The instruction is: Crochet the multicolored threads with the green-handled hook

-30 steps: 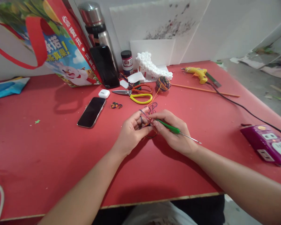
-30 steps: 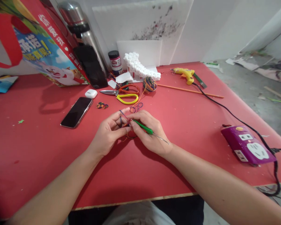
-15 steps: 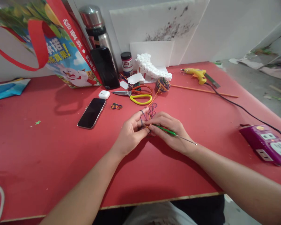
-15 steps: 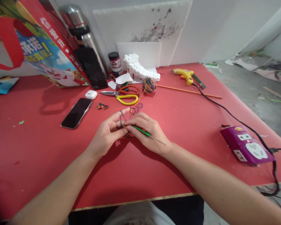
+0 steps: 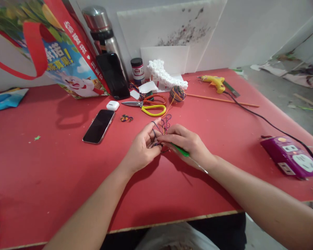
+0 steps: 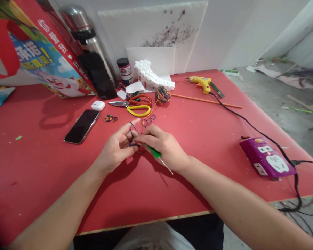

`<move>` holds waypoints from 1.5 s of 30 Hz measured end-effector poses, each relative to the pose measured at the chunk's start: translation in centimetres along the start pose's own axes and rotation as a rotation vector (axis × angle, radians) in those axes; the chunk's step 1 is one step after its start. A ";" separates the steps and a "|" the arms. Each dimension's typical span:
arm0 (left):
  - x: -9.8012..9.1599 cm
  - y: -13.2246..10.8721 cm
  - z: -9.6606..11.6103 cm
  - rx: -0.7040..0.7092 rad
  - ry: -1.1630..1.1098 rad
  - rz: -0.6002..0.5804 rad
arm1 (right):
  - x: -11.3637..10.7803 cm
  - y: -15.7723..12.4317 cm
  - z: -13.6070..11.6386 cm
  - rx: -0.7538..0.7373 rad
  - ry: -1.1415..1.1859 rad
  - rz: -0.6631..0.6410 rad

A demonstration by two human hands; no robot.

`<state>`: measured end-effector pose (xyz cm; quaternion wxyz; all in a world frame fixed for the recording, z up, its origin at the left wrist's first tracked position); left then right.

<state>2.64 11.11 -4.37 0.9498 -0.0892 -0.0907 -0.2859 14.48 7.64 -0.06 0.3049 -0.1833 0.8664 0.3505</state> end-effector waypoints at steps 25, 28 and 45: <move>-2.0 -0.4 0.8 0.117 -0.012 0.252 | -0.9 -0.4 2.5 0.281 0.203 0.178; -2.1 -0.2 0.1 0.093 -0.072 0.256 | -0.9 -0.7 3.7 0.367 0.286 0.206; -1.8 0.6 -2.1 -0.035 -0.403 0.164 | -1.1 -0.6 4.0 0.385 0.377 0.225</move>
Point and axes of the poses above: each hand's wrist, its own y-axis towards the middle knuckle, its own x-axis out of the palm, z = x × y, the point moved 10 cm from there along y, towards the middle knuckle, and after that the axes turned 10 degrees about -z, right-handed, at the moved point
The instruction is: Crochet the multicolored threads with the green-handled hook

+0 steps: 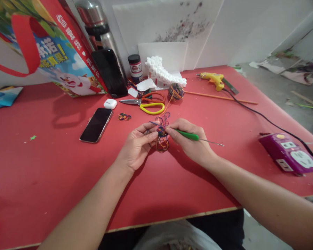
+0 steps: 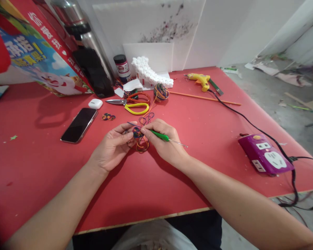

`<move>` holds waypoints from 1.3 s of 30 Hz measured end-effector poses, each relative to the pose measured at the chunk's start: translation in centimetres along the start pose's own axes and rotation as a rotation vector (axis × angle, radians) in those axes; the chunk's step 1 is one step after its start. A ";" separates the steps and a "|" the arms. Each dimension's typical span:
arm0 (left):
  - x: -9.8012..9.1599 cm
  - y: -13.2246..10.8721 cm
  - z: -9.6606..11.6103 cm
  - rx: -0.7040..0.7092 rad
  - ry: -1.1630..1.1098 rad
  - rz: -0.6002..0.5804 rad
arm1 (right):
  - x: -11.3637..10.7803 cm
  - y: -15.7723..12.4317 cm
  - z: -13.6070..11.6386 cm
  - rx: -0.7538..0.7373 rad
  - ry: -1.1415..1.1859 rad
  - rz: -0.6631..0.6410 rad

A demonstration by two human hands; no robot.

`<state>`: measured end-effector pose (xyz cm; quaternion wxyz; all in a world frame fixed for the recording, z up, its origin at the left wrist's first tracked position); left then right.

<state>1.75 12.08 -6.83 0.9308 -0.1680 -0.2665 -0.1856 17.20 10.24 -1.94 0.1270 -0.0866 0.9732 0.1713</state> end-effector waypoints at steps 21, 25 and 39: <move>1.2 -0.7 0.3 0.059 0.237 -0.036 | 0.6 -0.1 0.5 0.024 0.052 -0.051; 1.6 -0.8 1.0 0.094 0.284 -0.038 | 0.4 -0.1 1.0 0.063 0.089 -0.035; 1.6 -1.1 2.1 0.197 0.425 -0.007 | 0.8 -0.1 2.5 0.239 0.324 -0.012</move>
Point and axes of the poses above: each hand's wrist, its own y-axis towards the middle knuckle, its own x-axis out of the palm, z = x × y, the point moved 10 cm from there along y, towards the middle knuckle, and after that the axes turned 10 degrees about -z, right-handed, at the moved point
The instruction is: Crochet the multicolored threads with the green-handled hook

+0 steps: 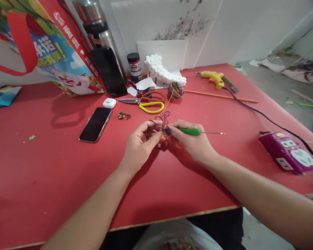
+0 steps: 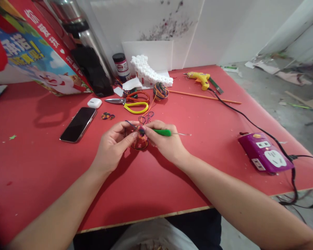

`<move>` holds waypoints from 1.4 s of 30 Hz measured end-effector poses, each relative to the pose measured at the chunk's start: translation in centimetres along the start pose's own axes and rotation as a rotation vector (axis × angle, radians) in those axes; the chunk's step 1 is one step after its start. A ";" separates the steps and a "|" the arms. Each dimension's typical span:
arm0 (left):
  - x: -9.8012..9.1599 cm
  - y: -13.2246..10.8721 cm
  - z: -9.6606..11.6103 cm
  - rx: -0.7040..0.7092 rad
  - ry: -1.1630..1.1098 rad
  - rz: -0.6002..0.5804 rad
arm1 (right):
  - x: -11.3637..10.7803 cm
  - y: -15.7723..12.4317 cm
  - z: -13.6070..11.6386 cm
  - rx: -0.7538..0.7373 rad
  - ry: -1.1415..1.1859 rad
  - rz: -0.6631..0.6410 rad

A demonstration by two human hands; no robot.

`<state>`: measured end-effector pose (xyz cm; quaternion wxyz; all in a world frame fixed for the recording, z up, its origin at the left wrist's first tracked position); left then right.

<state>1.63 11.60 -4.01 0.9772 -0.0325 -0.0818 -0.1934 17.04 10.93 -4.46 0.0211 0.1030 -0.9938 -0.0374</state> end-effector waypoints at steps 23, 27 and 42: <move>-0.7 -1.0 3.2 0.339 0.142 0.051 | 2.4 0.9 1.8 0.196 0.808 -0.230; -1.8 -1.1 2.9 0.330 0.226 0.161 | -1.0 0.6 0.4 0.009 0.263 0.018; 0.1 -0.5 1.8 0.264 0.032 -0.065 | 3.1 -4.6 -8.8 -0.815 -0.841 -0.047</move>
Point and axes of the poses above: each hand's wrist, its own y-axis towards the middle knuckle, its own x-axis out of the palm, z = x × y, the point moved 10 cm from there along y, towards the middle knuckle, and after that the axes turned 10 degrees about -z, right-handed, at the moved point
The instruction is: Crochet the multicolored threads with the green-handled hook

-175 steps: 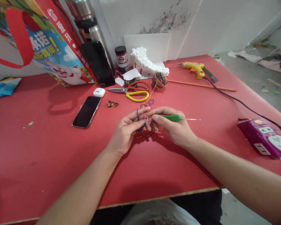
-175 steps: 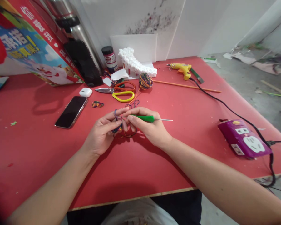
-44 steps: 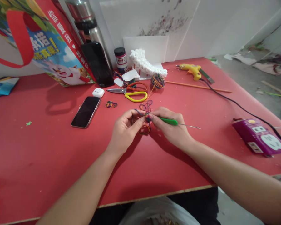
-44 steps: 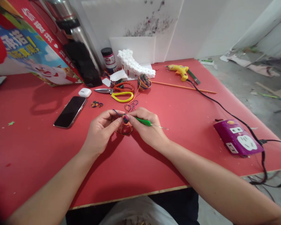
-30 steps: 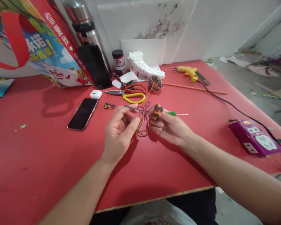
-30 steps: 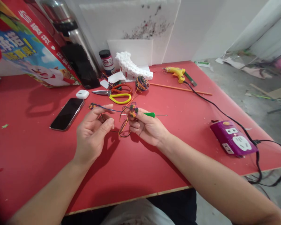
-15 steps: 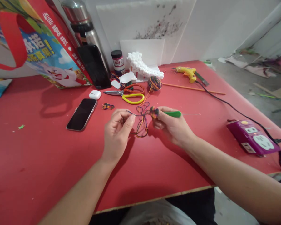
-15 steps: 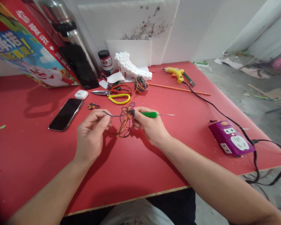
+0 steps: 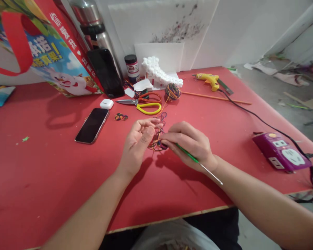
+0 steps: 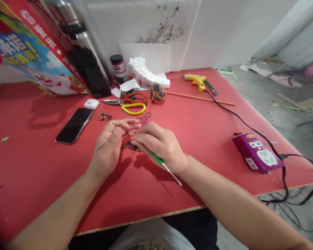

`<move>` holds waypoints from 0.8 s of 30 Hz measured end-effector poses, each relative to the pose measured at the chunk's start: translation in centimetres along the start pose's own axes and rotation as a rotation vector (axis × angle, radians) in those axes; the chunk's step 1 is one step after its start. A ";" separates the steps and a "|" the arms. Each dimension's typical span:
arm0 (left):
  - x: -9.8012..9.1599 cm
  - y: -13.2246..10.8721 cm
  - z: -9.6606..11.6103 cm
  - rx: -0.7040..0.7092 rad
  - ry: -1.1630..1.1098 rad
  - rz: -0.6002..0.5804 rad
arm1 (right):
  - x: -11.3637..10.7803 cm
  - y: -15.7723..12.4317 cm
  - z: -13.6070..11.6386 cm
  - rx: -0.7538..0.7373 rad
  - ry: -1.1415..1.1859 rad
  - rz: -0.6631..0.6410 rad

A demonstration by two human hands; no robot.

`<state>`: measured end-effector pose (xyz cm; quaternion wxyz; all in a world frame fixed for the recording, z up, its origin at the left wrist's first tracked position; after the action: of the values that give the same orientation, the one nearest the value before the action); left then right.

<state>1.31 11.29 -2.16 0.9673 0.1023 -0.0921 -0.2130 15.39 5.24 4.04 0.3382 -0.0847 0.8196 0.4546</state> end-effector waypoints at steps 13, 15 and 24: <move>1.9 -0.3 -1.2 -0.173 0.037 -0.168 | 0.0 -0.3 0.2 0.016 0.047 0.031; 1.6 -0.3 -0.6 -0.150 0.108 -0.123 | 0.0 -0.3 0.2 0.045 0.019 0.035; 1.9 -1.0 -2.3 -0.248 -0.225 0.069 | 0.2 -0.6 -0.1 0.062 -0.179 0.049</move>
<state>3.16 9.98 -4.38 0.9628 -0.0456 -0.1763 -0.1994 15.46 4.85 3.60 0.4013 -0.0130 0.8015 0.4431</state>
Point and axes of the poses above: each hand's wrist, its own y-axis towards the middle knuckle, its own x-axis out of the palm, z = x × y, the point moved 10 cm from there along y, towards the middle knuckle, and after that the axes turned 10 degrees about -z, right-handed, at the moved point
